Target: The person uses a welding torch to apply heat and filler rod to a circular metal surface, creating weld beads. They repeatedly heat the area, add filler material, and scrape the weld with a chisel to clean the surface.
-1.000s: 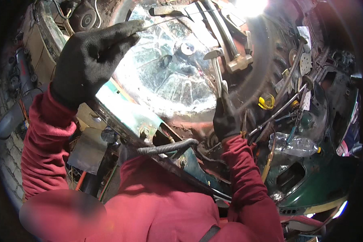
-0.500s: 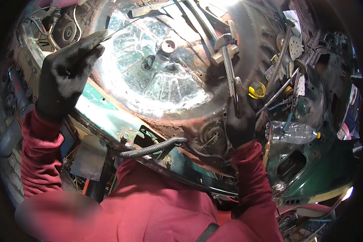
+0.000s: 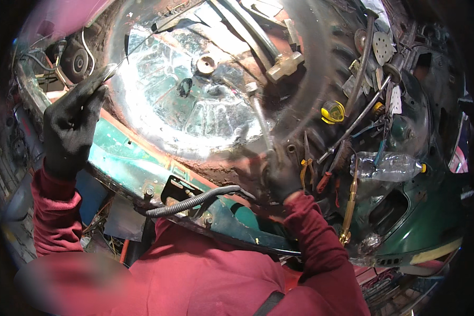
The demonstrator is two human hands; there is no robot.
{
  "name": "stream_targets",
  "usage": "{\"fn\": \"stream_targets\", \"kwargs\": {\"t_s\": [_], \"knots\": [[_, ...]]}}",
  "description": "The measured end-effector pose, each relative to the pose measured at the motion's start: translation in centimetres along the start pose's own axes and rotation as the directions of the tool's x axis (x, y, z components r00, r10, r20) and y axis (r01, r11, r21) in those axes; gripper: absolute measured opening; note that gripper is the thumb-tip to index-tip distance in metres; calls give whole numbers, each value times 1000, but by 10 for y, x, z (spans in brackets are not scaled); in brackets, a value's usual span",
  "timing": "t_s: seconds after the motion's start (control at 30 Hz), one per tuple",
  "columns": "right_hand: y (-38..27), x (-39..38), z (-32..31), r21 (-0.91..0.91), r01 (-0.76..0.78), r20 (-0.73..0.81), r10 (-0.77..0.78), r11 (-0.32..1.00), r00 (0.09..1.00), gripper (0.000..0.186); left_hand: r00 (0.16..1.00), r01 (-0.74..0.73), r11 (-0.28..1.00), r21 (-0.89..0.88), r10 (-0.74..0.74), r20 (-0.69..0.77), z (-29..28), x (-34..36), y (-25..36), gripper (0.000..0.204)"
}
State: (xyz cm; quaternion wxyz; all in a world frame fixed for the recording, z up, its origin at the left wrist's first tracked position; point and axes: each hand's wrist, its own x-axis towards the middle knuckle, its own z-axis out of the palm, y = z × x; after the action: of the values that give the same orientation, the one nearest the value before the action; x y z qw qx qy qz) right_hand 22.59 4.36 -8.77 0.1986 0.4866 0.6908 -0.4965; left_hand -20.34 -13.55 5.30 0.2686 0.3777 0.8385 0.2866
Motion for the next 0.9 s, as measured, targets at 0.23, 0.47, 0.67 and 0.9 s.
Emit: {"fn": "stream_targets", "kwargs": {"t_s": [0.23, 0.47, 0.67, 0.9], "knots": [[-16, 4, 14, -292, 12, 71, 9, 956, 997, 52, 999, 43, 999, -27, -43, 6, -3, -5, -8, 36], [22, 28, -23, -429, 180, 2, -198, 885, 980, 42, 999, -29, 999, 45, 28, 16, -1, 2, 4, 35], [-3, 54, -65, -703, 212, 71, -231, 679, 970, 36, 999, -42, 999, 19, 42, 0, -1, 2, 1, 35], [-36, 72, -107, -810, 118, 1, -201, 575, 980, 50, 997, -71, 998, -3, 71, -9, 0, 2, 1, 34]]}}
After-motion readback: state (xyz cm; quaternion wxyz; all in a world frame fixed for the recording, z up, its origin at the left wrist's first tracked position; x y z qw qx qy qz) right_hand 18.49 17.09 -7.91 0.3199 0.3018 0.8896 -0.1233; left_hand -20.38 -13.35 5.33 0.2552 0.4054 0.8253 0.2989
